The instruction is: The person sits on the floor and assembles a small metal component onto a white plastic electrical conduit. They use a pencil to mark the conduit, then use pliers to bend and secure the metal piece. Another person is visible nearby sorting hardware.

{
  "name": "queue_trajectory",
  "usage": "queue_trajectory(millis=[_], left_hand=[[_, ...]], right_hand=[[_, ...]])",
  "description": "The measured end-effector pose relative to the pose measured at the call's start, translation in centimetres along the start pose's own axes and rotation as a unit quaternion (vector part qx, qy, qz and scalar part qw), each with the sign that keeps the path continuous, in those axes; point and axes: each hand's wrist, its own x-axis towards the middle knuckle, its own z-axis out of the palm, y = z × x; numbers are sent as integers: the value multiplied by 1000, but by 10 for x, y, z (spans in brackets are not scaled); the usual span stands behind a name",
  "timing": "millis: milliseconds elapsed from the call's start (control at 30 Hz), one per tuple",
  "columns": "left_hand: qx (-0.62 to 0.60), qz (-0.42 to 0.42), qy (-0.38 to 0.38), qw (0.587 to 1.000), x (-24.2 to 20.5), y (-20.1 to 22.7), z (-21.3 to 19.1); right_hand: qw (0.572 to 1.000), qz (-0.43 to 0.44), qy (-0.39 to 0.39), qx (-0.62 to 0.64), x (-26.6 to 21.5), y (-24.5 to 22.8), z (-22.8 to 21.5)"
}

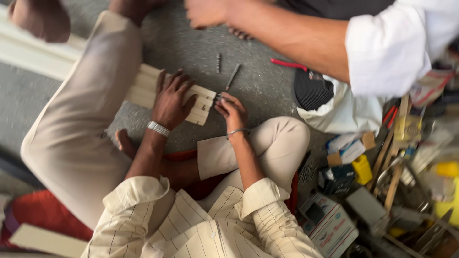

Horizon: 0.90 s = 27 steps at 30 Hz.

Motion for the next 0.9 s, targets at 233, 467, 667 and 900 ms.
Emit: queue_trajectory(millis=[233,467,667,900], left_hand=[[4,-9,-37,999,5,-1,6],[23,-6,-63,998,13,12,-1],[74,26,-110,991,17,21,4],[73,29,-124,989,21,20,8]], right_hand=[[997,-31,-27,-61,23,33,-7],[995,-63,-23,-79,27,32,4],[987,-116,-5,-107,18,37,8],[986,-69,39,-147,11,38,8]])
